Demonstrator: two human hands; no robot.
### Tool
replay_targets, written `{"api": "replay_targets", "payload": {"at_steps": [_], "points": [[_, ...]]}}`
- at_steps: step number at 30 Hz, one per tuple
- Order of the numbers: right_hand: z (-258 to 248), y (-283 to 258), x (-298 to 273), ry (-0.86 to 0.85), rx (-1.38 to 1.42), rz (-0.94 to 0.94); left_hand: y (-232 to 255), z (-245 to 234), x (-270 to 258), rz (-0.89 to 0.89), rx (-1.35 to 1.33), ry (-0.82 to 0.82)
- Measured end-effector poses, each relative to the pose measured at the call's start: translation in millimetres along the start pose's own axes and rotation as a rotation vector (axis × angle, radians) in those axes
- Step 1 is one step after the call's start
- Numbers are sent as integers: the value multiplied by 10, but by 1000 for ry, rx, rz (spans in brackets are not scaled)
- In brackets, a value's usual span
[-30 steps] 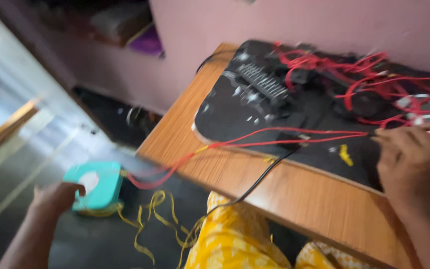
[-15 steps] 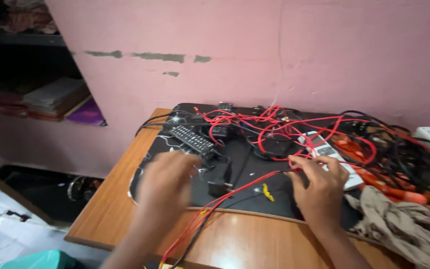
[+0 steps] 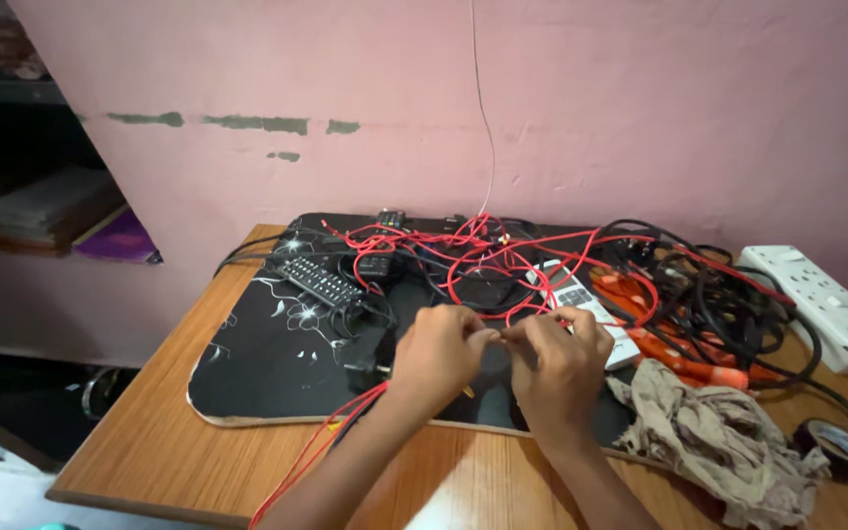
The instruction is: The person repairs electrical wires by stripping insulation, twisting exposed conductors, and wrapping the connections with electrical tape. They handle red and black wires, using a knife to strip the ends and a roll of black tape to secure the joints.
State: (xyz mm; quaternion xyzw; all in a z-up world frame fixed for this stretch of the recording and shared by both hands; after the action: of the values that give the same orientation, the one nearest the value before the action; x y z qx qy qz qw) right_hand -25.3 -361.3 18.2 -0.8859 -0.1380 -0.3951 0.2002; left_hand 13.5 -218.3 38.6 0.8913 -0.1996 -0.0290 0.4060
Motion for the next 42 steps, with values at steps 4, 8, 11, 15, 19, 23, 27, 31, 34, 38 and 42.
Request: {"api": "replay_targets", "payload": {"at_steps": [4,8,11,15,19,23,27,31,34,38,42], "points": [[-12,-19,-24,-25,-26,35,-163,-21,1,-16,5,-11],[-61,30,-34,60,-62,81,-479,-280,-66,72,-37,-196],[-75,24,-43,77,-90,102,-779,-665,-282,-7,-69,-292],[-56,-30,-16,83,-78,97,-1103,-1173,-617,-292,-274,-344],[7,-68,14,50,-74,84,-1353,-1471,-728,-346,-271,-301],[50,-56,-16,21,-54,62,-1608,-1425,-713,-359,-141,-252],[44,-43,-21,15,-52,42,-1807,-1377,-696,-219,-335,-174],[53,-51,3,17,-44,42,-1901,-1432,-774,-146,-267,-203],[67,-48,-2,18,-56,50,-1869,-1441,-821,-275,-296,-246],[50,-35,-14,19,-66,48,-1763,-1470,-938,-396,-322,-343],[36,-39,-21,4,-59,42,-1778,-1479,-983,-366,-355,-404]]}}
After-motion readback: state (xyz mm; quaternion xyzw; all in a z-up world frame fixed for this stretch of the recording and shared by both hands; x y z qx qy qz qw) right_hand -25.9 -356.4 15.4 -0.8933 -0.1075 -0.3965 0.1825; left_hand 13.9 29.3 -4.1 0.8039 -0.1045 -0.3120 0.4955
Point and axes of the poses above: each hand's wrist, its own x-axis towards the middle knuckle, its own z-axis out of the palm, y = z × x, the point moved 2 cm from there along x, towards the middle knuckle, and after that the axes turned 15 degrees about -y, right-handed, at the moved point
